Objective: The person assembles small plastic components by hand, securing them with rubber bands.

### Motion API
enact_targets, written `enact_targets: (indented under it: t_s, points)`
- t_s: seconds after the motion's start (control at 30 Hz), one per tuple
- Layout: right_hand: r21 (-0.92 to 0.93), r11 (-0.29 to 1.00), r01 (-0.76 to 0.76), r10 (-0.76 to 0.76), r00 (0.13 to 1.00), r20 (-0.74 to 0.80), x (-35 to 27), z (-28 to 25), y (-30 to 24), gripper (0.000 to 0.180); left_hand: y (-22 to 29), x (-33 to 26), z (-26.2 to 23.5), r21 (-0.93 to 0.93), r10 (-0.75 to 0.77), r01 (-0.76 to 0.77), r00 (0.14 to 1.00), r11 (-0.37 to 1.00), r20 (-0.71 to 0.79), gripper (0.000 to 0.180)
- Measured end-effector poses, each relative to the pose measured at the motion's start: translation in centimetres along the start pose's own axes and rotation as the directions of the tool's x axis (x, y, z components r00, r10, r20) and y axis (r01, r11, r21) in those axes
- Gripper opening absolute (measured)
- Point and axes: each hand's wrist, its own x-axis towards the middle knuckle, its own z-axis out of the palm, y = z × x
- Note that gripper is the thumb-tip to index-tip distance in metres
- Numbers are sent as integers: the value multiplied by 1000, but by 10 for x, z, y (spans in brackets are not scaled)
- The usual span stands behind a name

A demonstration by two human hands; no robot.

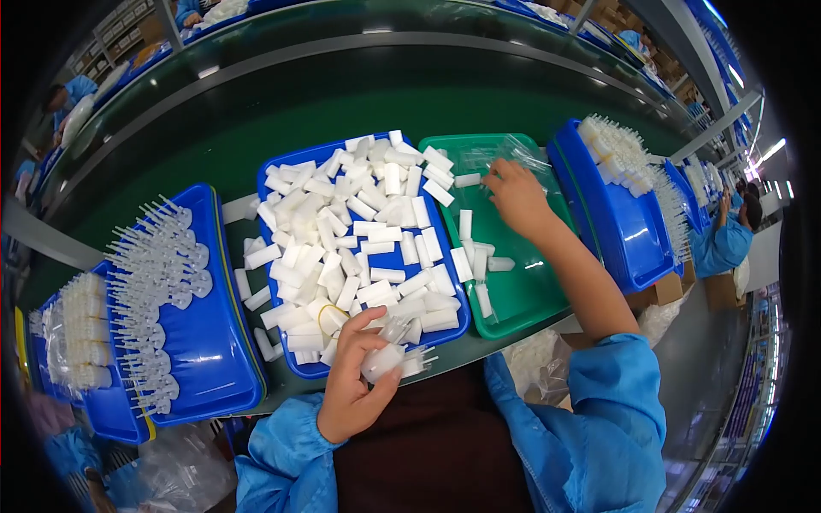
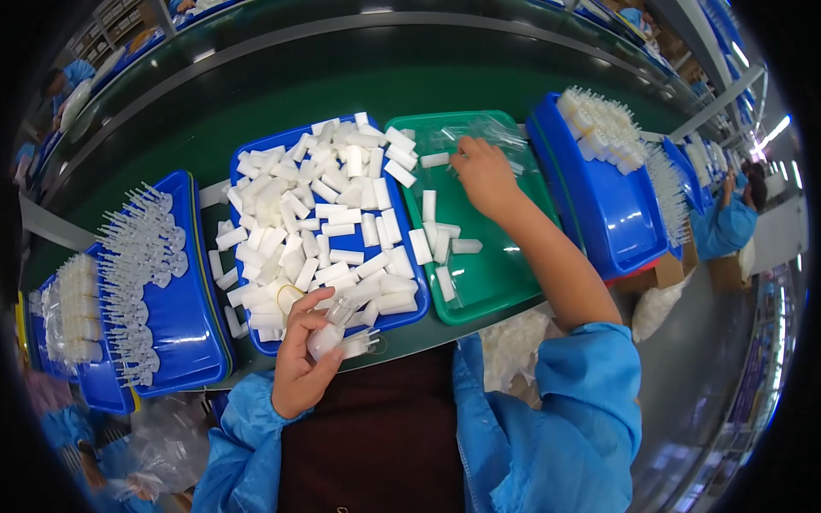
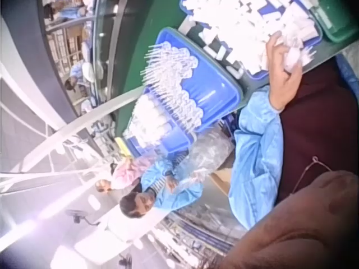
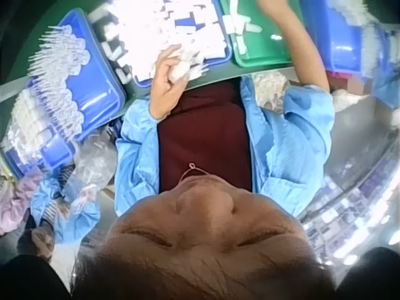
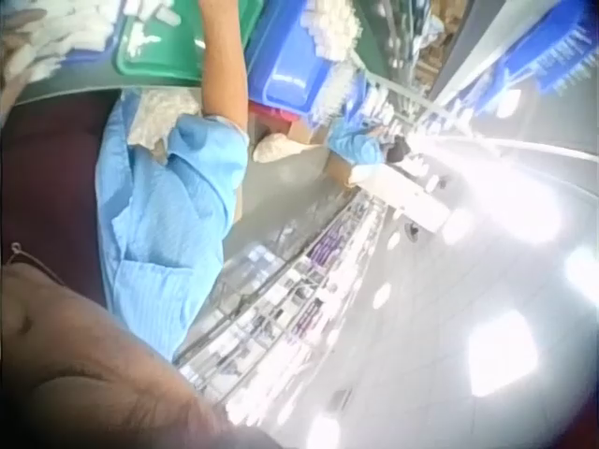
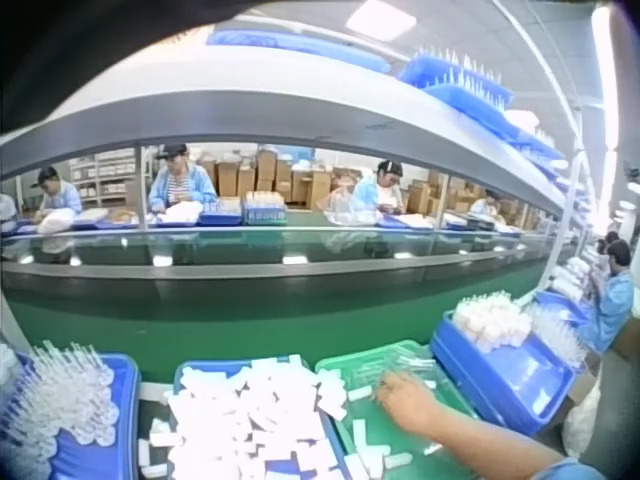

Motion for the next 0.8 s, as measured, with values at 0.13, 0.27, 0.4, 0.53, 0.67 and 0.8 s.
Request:
enact_targets:
  t_s: [0.13, 0.27, 0.4, 0.53, 0.67, 0.8]
  points:
    - [-34, 999, 23, -19, 993, 120, 1, -8, -9, 19, -3, -4, -3, -3, -3, 2, 999, 1000, -37, 31]
    - [11, 999, -42, 38, 962, 269, -11, -17, -13, 20, -5, -4, -2, -32, 0, -1, 999, 999, -45, 30]
    - [71, 979, -189, 157, 935, 318, -23, -30, -25, 25, -4, 0, -2, -11, 7, -7, 999, 1000, -45, 29]
    - [324, 926, -196, 179, 980, 81, -26, -60, -47, 36, -5, 0, -2, 16, 1, 0, 996, 1000, -84, 30]
    - [933, 328, -150, 320, 947, 40, -36, -74, -103, 41, -9, 1, -1, 79, 8, 3, 990, 997, -141, 31]
    - [977, -212, -23, 357, 929, 99, -42, -85, -166, 46, -6, 5, 1, 126, 37, -18, 988, 992, -151, 30]
